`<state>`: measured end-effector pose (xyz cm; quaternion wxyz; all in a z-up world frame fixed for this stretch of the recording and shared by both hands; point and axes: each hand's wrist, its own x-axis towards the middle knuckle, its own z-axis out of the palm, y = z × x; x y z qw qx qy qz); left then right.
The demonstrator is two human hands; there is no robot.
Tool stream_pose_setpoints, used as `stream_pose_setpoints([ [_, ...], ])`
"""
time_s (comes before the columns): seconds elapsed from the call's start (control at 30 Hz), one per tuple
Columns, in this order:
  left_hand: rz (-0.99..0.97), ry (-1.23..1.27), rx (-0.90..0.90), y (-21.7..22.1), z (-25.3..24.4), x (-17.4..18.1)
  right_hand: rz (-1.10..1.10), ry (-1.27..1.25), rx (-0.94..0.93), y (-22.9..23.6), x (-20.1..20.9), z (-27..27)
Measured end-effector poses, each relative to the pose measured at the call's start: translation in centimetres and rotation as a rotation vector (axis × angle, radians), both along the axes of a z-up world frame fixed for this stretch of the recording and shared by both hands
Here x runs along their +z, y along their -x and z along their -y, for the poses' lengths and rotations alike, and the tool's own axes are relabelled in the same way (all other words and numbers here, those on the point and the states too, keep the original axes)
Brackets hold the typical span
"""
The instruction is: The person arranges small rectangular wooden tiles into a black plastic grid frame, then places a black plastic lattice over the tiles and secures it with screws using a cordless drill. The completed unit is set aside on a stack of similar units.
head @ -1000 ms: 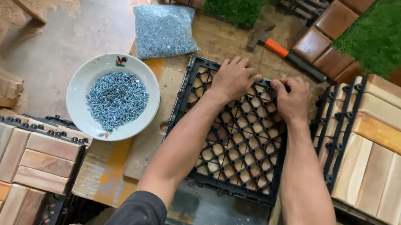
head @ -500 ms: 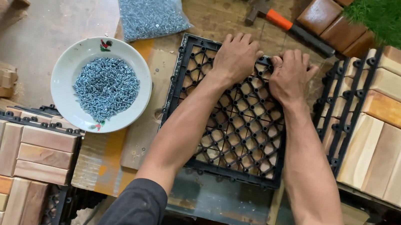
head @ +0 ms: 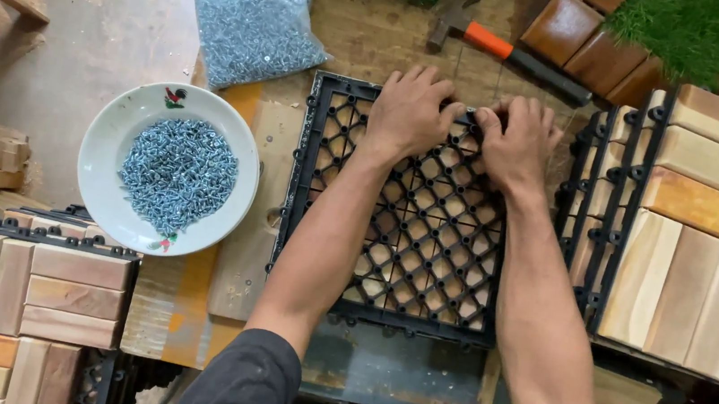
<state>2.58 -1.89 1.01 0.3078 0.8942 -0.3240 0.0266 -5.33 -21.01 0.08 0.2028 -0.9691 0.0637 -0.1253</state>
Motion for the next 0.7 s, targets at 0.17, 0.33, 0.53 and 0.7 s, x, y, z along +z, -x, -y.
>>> stream_pose_setpoints([
  [0.17,0.043,0.09,0.1,-0.1,-0.3,-1.1,-0.012,-0.029,-0.096,0.4,-0.5,0.3],
  [0.33,0.038,0.025,0.087,0.0,-0.3,0.4,0.081,0.16,-0.144,5.6,3.8,-6.6],
  [0.53,-0.01,-0.072,0.079,1.3,-1.6,2.1,-0.036,0.15,-0.119,6.5,3.3,-6.9],
  [0.7,-0.215,-0.332,0.282,8.9,-6.6,6.5,-0.099,0.126,-0.121,7.1,3.1,-7.5],
])
